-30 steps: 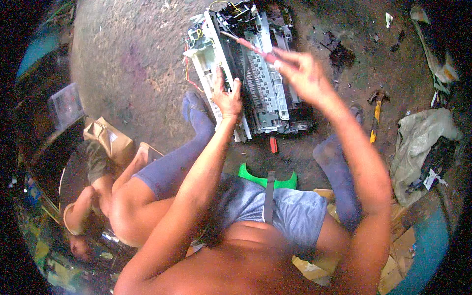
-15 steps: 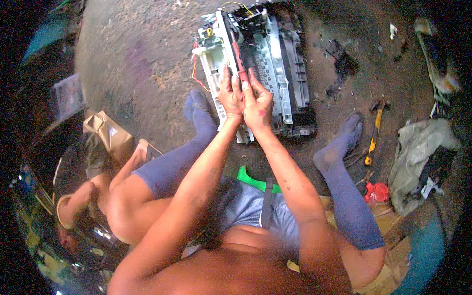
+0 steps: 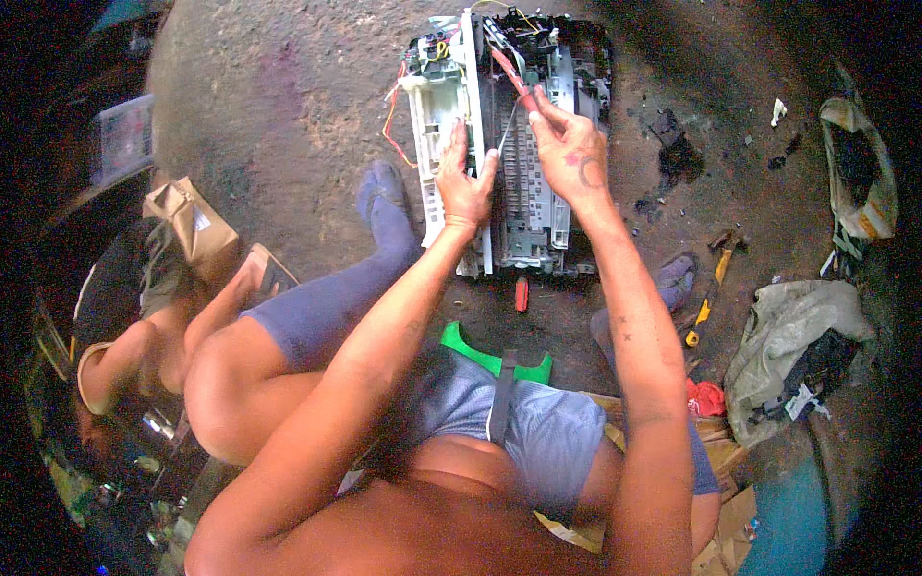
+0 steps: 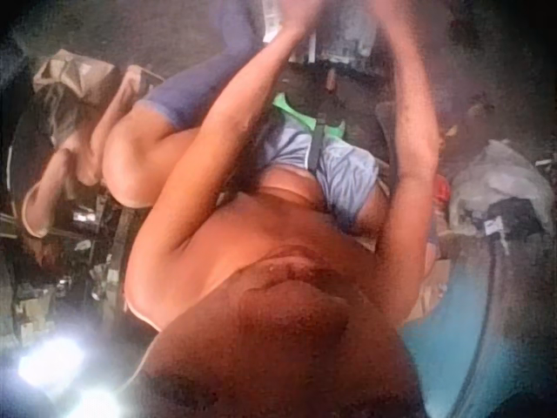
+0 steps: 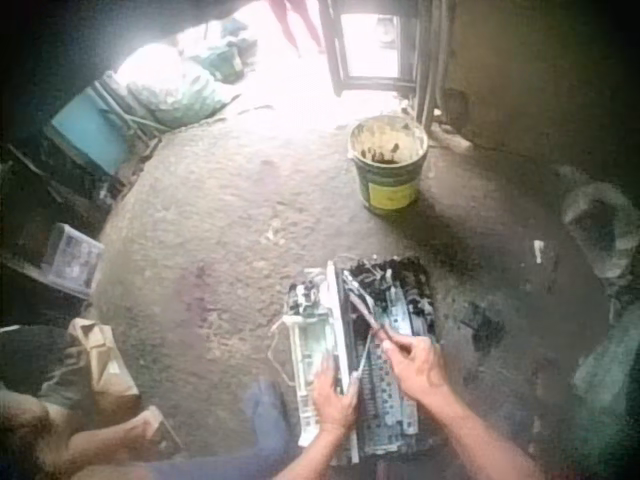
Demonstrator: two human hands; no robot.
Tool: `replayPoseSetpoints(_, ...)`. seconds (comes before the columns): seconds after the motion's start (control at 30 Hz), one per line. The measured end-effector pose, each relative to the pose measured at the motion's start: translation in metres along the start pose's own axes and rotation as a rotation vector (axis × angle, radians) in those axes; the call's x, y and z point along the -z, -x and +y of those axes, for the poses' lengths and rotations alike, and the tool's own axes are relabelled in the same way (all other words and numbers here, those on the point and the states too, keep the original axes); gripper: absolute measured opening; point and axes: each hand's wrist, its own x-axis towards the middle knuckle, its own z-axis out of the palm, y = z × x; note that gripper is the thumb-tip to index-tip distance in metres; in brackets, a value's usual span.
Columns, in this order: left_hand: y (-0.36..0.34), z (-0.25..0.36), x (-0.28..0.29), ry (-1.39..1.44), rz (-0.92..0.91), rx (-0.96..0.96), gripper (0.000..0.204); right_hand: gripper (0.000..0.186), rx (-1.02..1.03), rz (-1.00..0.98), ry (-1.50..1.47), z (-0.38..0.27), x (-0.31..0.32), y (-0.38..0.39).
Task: The person sits on the floor and disassembles a white electronic device using a screwdriver and pliers. They remove internal components, place them into a bag, and wipe the device with a red cloth.
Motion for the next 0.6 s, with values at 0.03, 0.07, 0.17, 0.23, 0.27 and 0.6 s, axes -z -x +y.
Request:
replayPoseSetpoints(0.03,0.001,0.000,0.000,0.015,0.002,-0.008,0.074,0.038,-0.004,-0.029,0.041,0.000,0.005,-0.004)
replayPoseSetpoints(0.07,0.001,0.000,-0.001,0.018,0.002,-0.008,0.074,0.037,-0.008,-0.059,0.082,-0.001,0.010,-0.006)
replayPoseSetpoints(0.17,-0.001,0.000,-0.002,0.021,-0.012,-0.006,0.072,0.037,0.066,-0.049,0.097,0.001,0.023,-0.011)
replayPoseSetpoints(0.23,-0.003,0.001,-0.005,-0.046,0.012,-0.049,0.070,0.038,0.199,-0.021,0.066,0.017,0.031,-0.024)
replayPoseSetpoints(0.27,-0.001,-0.003,-0.003,-0.087,0.032,-0.055,0.070,0.040,0.200,-0.104,0.143,-0.004,0.047,-0.031)
replayPoseSetpoints(0.6,0.000,0.002,-0.003,-0.001,-0.023,-0.011,0.072,0.042,0.295,-0.177,0.341,-0.022,0.080,-0.054)
